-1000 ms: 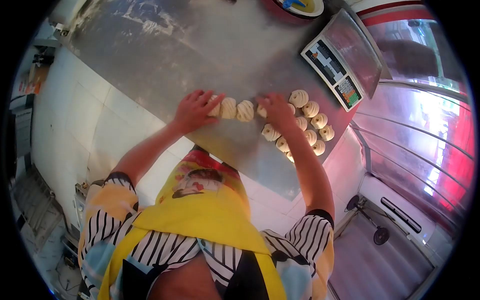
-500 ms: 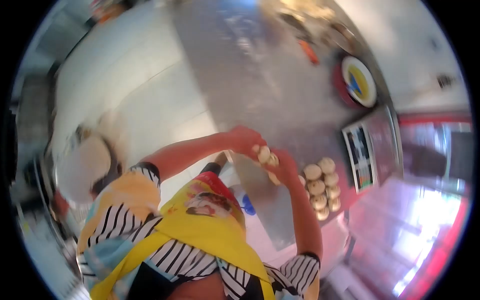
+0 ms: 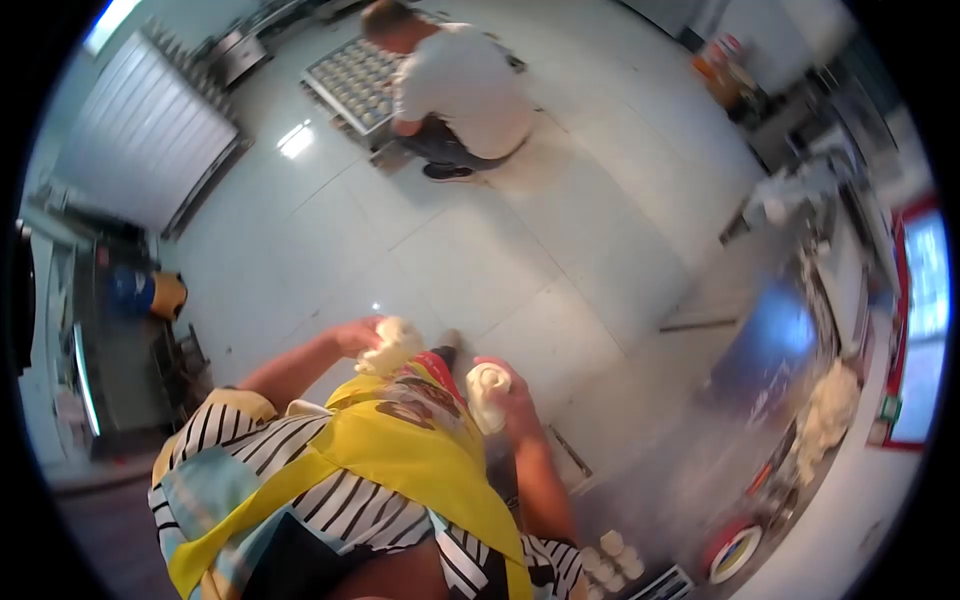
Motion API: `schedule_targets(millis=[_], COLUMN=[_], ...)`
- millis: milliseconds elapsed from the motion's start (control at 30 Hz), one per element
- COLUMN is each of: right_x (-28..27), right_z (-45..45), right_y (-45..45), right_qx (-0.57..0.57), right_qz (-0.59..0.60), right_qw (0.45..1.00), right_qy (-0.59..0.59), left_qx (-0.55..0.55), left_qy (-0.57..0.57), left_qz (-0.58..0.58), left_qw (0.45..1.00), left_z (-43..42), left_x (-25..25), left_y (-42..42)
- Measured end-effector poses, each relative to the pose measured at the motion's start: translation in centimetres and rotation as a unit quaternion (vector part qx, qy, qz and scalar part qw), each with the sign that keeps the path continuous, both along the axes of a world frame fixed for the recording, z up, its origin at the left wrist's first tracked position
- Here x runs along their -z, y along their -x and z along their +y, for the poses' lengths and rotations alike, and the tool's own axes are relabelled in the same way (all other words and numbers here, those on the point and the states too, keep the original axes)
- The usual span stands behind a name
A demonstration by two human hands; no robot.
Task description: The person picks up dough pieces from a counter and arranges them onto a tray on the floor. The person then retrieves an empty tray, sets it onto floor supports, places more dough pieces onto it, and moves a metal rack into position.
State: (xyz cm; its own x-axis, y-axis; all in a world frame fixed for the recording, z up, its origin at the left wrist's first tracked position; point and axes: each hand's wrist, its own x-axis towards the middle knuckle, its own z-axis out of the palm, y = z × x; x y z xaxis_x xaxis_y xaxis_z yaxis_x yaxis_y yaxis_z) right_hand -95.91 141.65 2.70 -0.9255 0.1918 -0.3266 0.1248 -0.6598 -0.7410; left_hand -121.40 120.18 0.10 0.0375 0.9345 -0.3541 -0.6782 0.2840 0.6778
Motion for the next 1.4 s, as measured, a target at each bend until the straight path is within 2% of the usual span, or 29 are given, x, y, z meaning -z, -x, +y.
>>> schedule_targets(millis=[167, 200, 300, 333, 433, 567, 667, 800, 867, 967, 1000, 1067, 1133, 1200, 1333, 1400], right_x=[1.2, 1.6, 3.8, 5.0, 8.1, 8.1, 7.6, 11.0, 13.4, 15.9, 16.5, 18.6, 19.6, 20.3, 22.3, 24.9], right_z=[-4.2, -5.3, -8.3, -9.6, -14.3, -18.9, -18.4, -14.9, -13.2, -10.8, -10.1, -8.1, -6.2, -4.7, -0.5, 3.3], right_y=[11.5, 13.8, 21.1, 23.8, 31.5, 41.9, 48.0, 57.2, 62.5, 70.8, 73.8, 79.9, 85.1, 90.6, 100.7, 104.7], right_qx=[-0.066, -0.083, -0.143, -0.161, -0.185, -0.217, -0.225, -0.221, -0.211, -0.215, -0.216, -0.237, -0.263, -0.281, -0.285, -0.272], right_qz=[0.004, -0.008, -0.04, -0.046, -0.093, -0.119, -0.137, -0.207, -0.251, -0.247, -0.259, -0.258, -0.259, -0.251, -0.256, -0.252], right_qw=[0.988, 0.986, 0.976, 0.973, 0.962, 0.963, 0.963, 0.952, 0.945, 0.945, 0.939, 0.928, 0.911, 0.896, 0.884, 0.872], right_qy=[0.136, 0.145, 0.158, 0.159, 0.18, 0.11, 0.06, 0.038, 0.002, -0.02, -0.071, -0.129, -0.185, -0.236, -0.268, -0.32], left_qx=[-0.269, -0.332, -0.413, -0.399, -0.445, -0.484, -0.487, -0.518, -0.525, -0.546, -0.559, -0.577, -0.622, -0.625, -0.578, -0.502], left_qy=[-0.135, -0.139, -0.166, -0.187, -0.21, -0.228, -0.254, -0.259, -0.258, -0.215, -0.201, -0.126, -0.03, 0.013, 0.114, 0.185], left_qz=[-0.054, -0.014, -0.059, -0.038, -0.026, -0.124, -0.151, -0.164, -0.133, -0.12, -0.122, -0.107, -0.062, -0.039, -0.062, 0.015], left_qw=[0.952, 0.933, 0.894, 0.897, 0.87, 0.836, 0.822, 0.799, 0.8, 0.801, 0.795, 0.8, 0.78, 0.779, 0.805, 0.844], left_z=[-12.0, -14.1, -19.5, -21.9, -26.8, -30.6, -29.6, -27.2, -26.2, -25.7, -25.4, -25.4, -23.5, -22.7, -20.3, -17.3], left_x=[-2.4, -2.6, -2.9, -1.2, -0.7, 1.9, 3.1, 5.6, 6.1, 5.9, 6.5, 6.9, 4.5, 4.5, 7.9, 12.3], left_y=[7.5, 9.1, 13.3, 15.4, 19.9, 26.8, 32.5, 40.8, 44.8, 49.4, 51.4, 55.3, 59.1, 62.7, 73.0, 79.2])
